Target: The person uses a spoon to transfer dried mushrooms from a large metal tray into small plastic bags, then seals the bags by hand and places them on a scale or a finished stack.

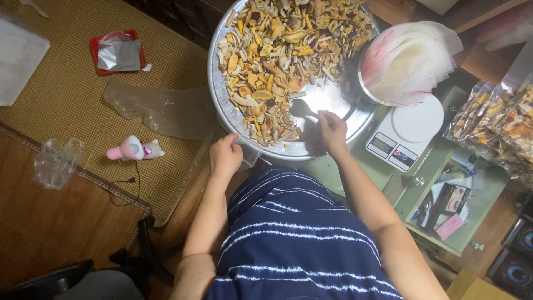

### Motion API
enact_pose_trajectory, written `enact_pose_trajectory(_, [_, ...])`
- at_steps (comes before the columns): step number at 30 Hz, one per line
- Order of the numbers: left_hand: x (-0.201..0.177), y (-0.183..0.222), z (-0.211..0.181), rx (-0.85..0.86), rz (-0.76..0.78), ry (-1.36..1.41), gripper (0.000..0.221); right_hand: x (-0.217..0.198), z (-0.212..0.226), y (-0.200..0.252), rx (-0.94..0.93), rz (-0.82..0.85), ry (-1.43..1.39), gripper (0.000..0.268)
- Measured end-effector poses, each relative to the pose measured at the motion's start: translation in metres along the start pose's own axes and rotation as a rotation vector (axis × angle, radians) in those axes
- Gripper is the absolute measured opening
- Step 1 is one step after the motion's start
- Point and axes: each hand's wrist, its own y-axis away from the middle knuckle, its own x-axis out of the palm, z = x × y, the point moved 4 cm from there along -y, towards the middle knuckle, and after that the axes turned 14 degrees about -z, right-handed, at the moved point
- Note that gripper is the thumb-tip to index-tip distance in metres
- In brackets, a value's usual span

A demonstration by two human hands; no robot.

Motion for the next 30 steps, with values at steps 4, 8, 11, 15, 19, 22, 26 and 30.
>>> enact_pose_trajectory(4, [0.005,-0.025,0.011,0.054,0.167,-0.061,0.039,-0.033,0.034,0.004,-0.180,0.011,0.217,0.025])
enact_pose_trajectory(8, [0.011,-0.043,-0.007,-0.090,0.541,0.023,0.055,-0.061,0.040,0.019,-0.190,0.066,0.598,0.029])
enact_pose_trajectory(11, [0.040,-0.057,-0.005,-0.205,0.689,0.132,0.073,-0.055,0.040,0.039,-0.155,0.053,0.604,0.033])
enact_pose_trajectory(15, [0.072,-0.057,-0.007,-0.219,0.749,0.176,0.074,-0.029,0.023,0.065,-0.082,0.007,0.493,0.030])
enact_pose_trajectory(19, [0.087,-0.048,-0.023,-0.266,0.741,0.238,0.071,-0.004,0.021,0.082,0.058,-0.068,0.257,0.029])
enact_pose_trajectory(22, [0.112,-0.041,-0.030,-0.276,0.738,0.280,0.071,0.009,0.017,0.078,0.293,-0.103,0.060,0.027])
enact_pose_trajectory(26, [0.139,-0.036,-0.051,-0.295,0.772,0.396,0.076,0.010,-0.022,0.051,0.645,-0.146,-0.349,0.030])
enact_pose_trajectory(30, [0.126,-0.029,-0.088,-0.250,0.743,0.401,0.076,-0.012,-0.022,0.021,0.653,-0.134,-0.438,0.033])
